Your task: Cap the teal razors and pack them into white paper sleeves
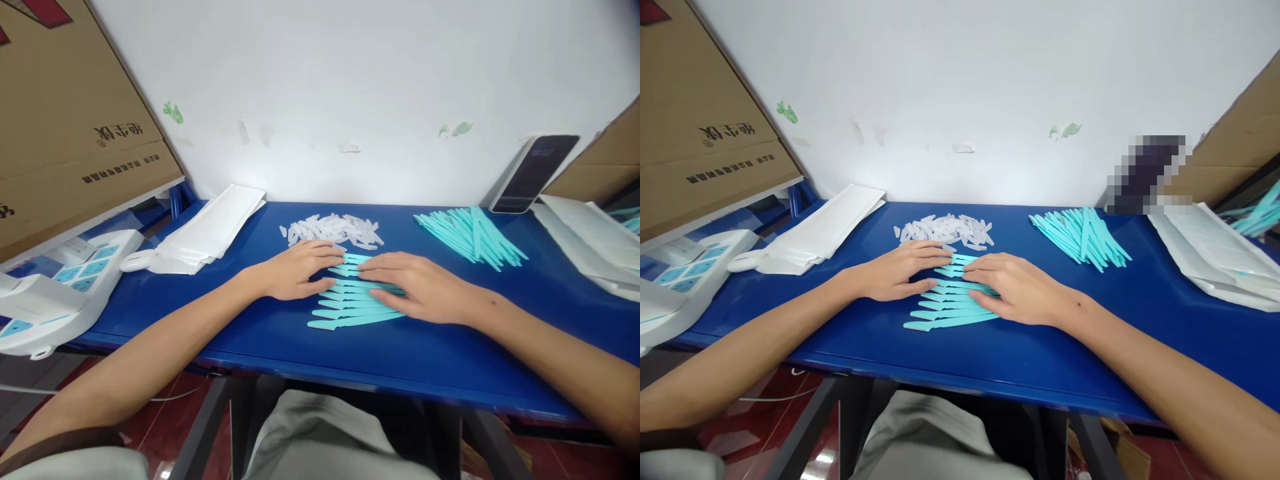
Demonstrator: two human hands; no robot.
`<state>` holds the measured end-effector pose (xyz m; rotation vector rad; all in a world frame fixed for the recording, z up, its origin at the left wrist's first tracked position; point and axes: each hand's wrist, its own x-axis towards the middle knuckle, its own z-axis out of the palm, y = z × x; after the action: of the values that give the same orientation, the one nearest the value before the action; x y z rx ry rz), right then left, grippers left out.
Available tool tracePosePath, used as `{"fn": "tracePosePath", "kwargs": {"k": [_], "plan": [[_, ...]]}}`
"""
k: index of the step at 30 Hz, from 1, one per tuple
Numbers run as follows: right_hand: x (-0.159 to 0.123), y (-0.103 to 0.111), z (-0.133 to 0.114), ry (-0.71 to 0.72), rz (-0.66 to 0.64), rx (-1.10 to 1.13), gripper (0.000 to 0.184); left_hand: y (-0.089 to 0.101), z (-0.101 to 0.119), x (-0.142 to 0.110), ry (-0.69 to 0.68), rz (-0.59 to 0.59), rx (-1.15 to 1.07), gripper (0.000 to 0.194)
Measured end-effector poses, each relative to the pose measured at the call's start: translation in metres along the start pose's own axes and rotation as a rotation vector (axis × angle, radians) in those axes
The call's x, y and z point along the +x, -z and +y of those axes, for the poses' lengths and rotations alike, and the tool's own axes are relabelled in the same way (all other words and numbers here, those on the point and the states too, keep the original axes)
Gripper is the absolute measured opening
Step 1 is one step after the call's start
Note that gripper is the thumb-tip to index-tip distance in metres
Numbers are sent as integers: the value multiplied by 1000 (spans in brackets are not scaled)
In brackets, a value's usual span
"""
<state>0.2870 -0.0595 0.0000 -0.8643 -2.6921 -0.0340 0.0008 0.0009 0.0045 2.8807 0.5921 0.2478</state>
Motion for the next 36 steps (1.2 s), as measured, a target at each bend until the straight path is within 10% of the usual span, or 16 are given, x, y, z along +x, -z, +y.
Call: {"fn": "tracePosePath", "kwargs": {"k": [36], "plan": [[-3, 0, -7, 97, 7, 4, 35, 3, 0, 1, -36, -7, 6, 48]]}}
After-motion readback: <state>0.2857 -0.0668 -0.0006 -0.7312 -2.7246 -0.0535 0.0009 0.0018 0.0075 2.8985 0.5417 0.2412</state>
